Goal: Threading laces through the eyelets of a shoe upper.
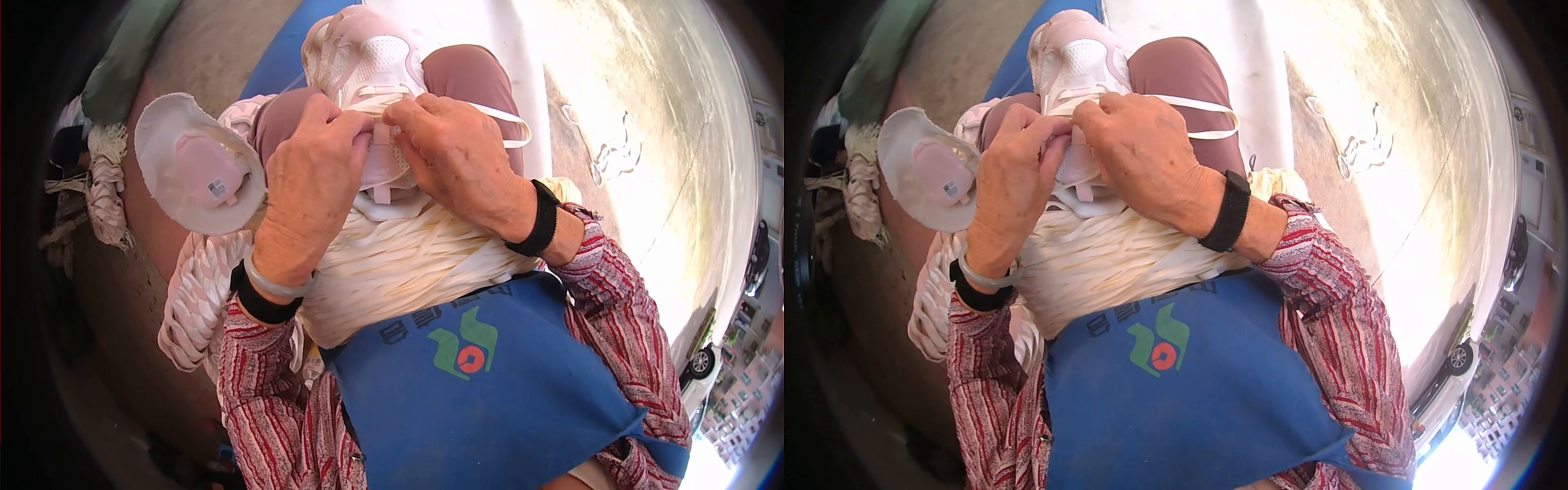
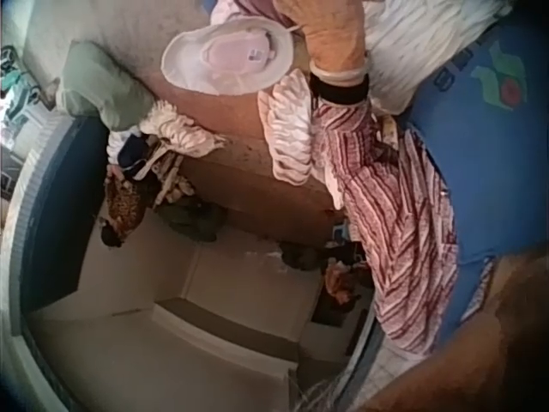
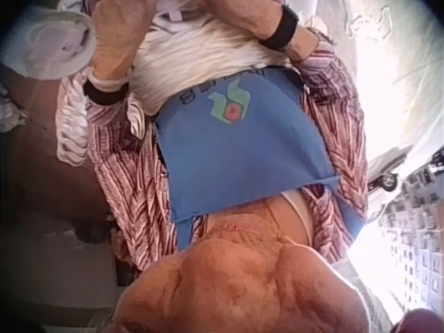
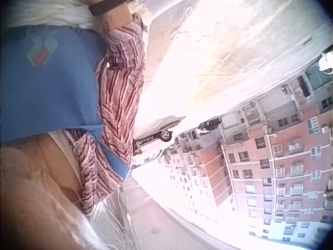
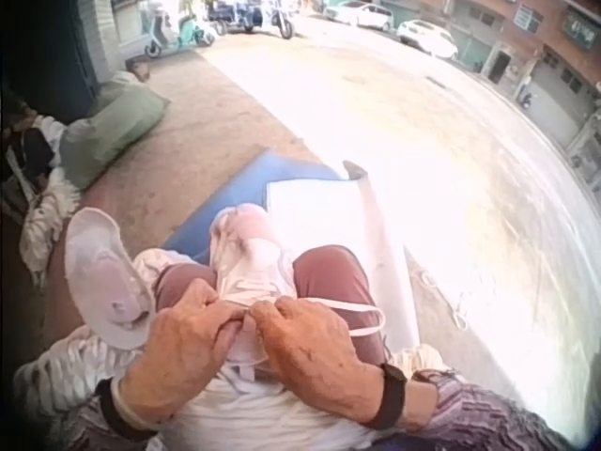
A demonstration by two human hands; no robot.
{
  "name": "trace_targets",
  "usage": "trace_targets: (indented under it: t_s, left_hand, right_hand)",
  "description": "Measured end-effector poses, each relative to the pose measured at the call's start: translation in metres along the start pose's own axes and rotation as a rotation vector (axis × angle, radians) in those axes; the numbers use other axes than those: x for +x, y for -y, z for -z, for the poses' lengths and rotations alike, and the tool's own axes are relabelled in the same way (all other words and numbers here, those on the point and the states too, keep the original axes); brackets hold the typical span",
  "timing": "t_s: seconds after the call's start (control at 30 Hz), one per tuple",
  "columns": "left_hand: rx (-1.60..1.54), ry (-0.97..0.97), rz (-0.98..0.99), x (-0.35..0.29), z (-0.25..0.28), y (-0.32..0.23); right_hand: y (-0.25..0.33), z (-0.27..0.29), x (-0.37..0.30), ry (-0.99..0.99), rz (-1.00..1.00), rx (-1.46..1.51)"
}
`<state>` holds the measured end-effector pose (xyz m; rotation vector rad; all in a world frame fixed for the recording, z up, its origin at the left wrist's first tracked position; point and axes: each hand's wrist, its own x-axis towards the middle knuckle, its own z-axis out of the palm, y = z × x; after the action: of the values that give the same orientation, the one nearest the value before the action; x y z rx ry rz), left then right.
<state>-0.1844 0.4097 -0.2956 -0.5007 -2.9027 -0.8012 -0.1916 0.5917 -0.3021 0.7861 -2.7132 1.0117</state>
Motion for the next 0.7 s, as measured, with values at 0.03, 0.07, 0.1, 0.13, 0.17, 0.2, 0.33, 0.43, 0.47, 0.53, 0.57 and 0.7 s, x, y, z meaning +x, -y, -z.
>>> trace_targets:
  t_s: [0.03, 0.07, 0.1, 0.13, 0.17, 0.2, 0.33, 0.43, 0.47, 0.53, 0.57, 0.7]
  left_hand:
    - [-0.001, 0.002, -0.002, 0.000, 0.000, 0.000]
    - [0.000, 0.008, -0.005, 0.001, 0.000, 0.001]
    - [0.005, 0.012, 0.000, 0.000, 0.001, 0.001]
    - [0.007, 0.012, 0.004, -0.001, 0.003, 0.000]
    - [0.004, 0.021, 0.025, -0.001, 0.004, -0.002]
    - [-0.003, 0.031, 0.038, 0.000, 0.004, -0.003]
    - [0.027, 0.054, 0.039, 0.001, 0.003, -0.003]
    - [0.083, 0.064, -0.029, 0.002, 0.004, -0.001]
    - [0.063, 0.079, -0.028, 0.003, 0.005, -0.001]
    - [0.043, 0.095, -0.034, 0.004, 0.005, 0.001]
    - [-0.045, 0.085, -0.047, 0.005, 0.006, 0.003]
    - [-0.368, 0.150, 0.038, 0.002, 0.014, 0.020]
  right_hand:
    - [-0.002, -0.002, -0.001, -0.013, 0.046, -0.014]
    - [-0.003, -0.003, -0.001, -0.027, 0.093, -0.030]
    - [-0.003, -0.005, -0.001, -0.025, 0.095, -0.025]
    - [-0.003, -0.006, 0.000, -0.014, 0.069, -0.014]
    - [-0.002, -0.007, 0.001, -0.003, 0.044, -0.003]
    - [-0.003, -0.008, 0.001, -0.005, 0.042, -0.006]
    - [-0.003, -0.009, 0.002, 0.007, 0.019, 0.040]
    - [-0.003, -0.011, 0.001, 0.003, 0.032, -0.003]
    - [-0.003, -0.011, 0.001, -0.002, 0.062, -0.043]
    - [-0.001, -0.005, 0.001, 0.025, 0.059, -0.060]
    - [0.001, 0.000, 0.000, 0.055, 0.057, -0.076]
    - [-0.001, 0.019, -0.007, -0.006, 0.102, -0.089]
